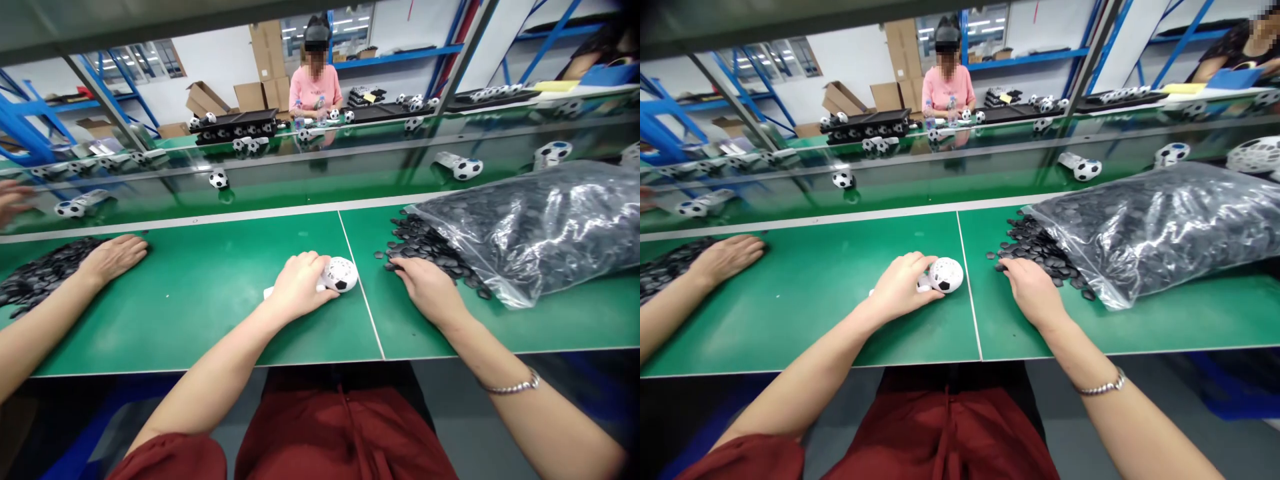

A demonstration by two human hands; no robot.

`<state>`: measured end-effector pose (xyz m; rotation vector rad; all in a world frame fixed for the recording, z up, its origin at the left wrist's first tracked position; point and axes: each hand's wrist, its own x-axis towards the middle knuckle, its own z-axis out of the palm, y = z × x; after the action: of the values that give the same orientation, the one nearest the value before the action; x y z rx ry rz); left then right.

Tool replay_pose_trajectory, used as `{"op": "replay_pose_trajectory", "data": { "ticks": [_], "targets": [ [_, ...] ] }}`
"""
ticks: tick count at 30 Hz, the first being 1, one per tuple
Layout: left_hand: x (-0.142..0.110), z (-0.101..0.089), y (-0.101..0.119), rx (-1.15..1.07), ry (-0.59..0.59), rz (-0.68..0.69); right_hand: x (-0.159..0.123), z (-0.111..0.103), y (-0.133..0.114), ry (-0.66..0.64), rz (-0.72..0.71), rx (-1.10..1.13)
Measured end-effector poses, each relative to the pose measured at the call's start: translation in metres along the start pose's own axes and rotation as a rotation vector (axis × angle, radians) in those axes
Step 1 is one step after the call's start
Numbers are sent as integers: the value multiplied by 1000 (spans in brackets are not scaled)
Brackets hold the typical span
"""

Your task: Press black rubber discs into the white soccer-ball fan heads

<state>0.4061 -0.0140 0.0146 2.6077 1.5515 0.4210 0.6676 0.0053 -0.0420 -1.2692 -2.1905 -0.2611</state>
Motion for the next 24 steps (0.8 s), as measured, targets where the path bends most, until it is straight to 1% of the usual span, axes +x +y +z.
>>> {"op": "replay_pose_trajectory", "data": {
  "ticks": [4,6,8,10,13,15,18,21,24],
  "targets": [
    [-1,-1,0,-128,-40,53,2,-6,-10,3,146,255],
    [-1,-1,1,-154,-56,66,3,-9,-20,15,248,459],
    [-2,-1,2,-180,-63,64,4,-12,-32,18,293,642],
    [-2,-1,2,-201,-66,74,6,-15,-43,-10,239,727],
    [-4,0,0,-193,-90,128,9,-18,-52,-99,147,802],
    [-4,1,-2,-168,-101,155,8,-19,-54,-166,133,883],
    [-4,2,-3,-162,-100,150,6,-20,-57,-233,115,941],
    [-4,1,-2,-196,-139,156,5,-19,-62,-233,99,927],
    [-5,-1,0,-243,-175,162,7,-15,-68,-165,69,866]
  ]
}}
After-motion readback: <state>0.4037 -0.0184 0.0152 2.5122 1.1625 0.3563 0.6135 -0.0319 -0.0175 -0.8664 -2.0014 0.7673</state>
